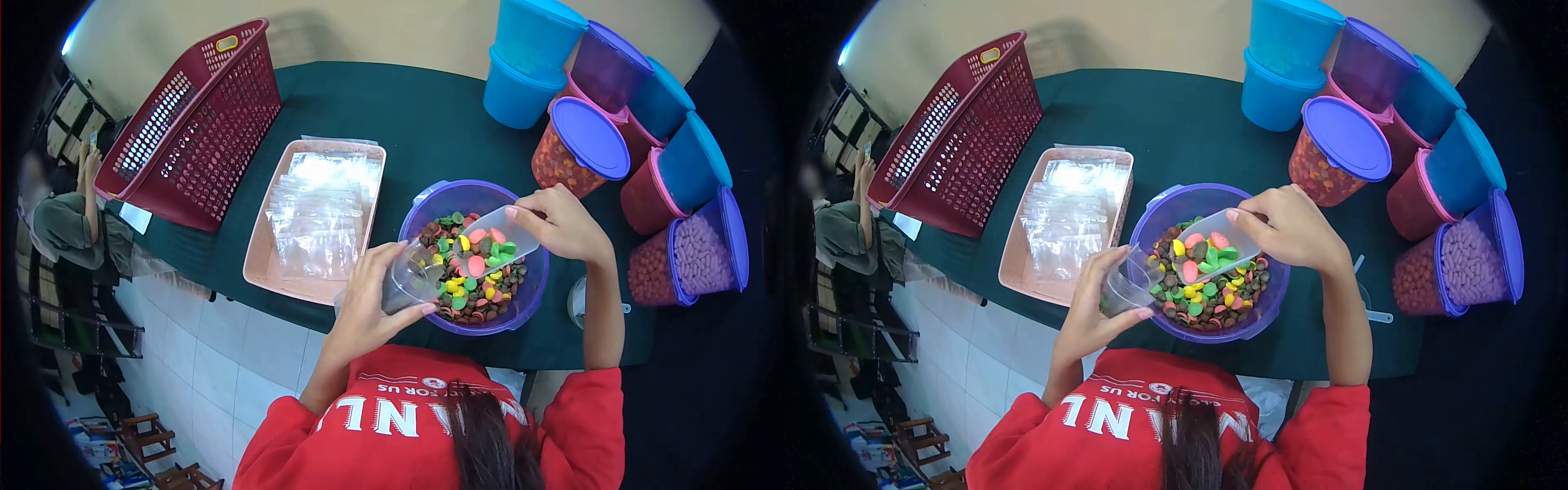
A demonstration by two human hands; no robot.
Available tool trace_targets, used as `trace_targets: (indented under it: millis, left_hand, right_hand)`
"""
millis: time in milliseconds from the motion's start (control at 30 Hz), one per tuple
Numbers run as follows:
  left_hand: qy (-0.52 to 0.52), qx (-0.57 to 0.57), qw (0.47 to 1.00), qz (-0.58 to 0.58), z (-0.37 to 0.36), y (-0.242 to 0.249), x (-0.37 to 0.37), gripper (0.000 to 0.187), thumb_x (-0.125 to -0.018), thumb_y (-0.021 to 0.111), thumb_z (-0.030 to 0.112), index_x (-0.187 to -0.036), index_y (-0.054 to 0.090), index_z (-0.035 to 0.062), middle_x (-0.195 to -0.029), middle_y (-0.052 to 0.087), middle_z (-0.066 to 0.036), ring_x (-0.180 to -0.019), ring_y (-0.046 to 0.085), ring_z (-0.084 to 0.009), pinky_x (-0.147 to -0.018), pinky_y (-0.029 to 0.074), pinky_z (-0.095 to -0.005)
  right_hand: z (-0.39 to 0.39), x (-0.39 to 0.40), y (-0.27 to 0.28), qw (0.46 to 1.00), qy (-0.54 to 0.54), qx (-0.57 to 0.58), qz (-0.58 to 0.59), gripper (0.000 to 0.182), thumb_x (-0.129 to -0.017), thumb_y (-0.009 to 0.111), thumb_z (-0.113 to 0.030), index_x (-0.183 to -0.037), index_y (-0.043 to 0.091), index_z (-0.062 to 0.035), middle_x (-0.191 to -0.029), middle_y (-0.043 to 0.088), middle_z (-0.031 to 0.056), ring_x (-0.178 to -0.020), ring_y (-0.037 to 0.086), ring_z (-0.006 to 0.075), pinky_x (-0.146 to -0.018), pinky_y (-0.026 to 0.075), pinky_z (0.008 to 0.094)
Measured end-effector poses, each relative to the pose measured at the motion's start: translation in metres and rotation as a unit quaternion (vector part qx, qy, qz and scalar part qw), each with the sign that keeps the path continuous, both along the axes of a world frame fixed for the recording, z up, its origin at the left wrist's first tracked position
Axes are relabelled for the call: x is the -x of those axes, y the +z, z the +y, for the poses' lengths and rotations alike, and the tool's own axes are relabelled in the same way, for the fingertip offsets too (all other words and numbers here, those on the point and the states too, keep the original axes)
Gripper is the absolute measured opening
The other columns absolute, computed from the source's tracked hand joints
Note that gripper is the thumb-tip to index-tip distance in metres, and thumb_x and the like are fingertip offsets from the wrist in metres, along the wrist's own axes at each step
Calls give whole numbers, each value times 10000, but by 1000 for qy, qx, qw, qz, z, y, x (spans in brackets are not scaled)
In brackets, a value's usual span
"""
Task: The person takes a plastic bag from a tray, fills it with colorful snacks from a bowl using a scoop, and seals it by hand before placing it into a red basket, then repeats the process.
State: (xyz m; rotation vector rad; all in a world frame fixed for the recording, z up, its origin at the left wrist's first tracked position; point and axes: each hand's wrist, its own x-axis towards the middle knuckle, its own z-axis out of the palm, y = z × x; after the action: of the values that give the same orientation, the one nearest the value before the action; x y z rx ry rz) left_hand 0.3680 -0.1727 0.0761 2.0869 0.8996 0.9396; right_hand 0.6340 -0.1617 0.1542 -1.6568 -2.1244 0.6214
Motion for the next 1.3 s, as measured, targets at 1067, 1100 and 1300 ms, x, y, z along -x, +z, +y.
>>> trace_targets:
  millis: [1067,1100,1300]
  left_hand:
    - [34,312,870,-379,4,-15,21,695,-681,707,135,-1242,319,2,-1231,421,-173,-1145,413,-230,-920,379,-332]
    - [46,293,872,-390,4,-15,24,673,-690,696,131,-1236,327,-3,-1231,421,-170,-1135,422,-230,-920,378,-329]
    - [60,252,891,-374,2,-21,20,641,-704,677,117,-1230,341,-25,-1225,423,-171,-1095,455,-222,-904,398,-325]
  right_hand:
    - [-14,21,-43,857,-100,-115,-493,262,-658,570,-100,-903,549,-11,-872,538,96,-934,465,204,-912,260,385]
    - [-15,20,-58,851,-104,-137,-496,316,-642,582,-87,-945,531,-10,-866,529,101,-939,461,210,-910,264,396]
    - [-19,19,-88,914,-104,-130,-369,412,-637,592,-85,-1035,512,-15,-844,576,99,-903,492,232,-876,295,425]
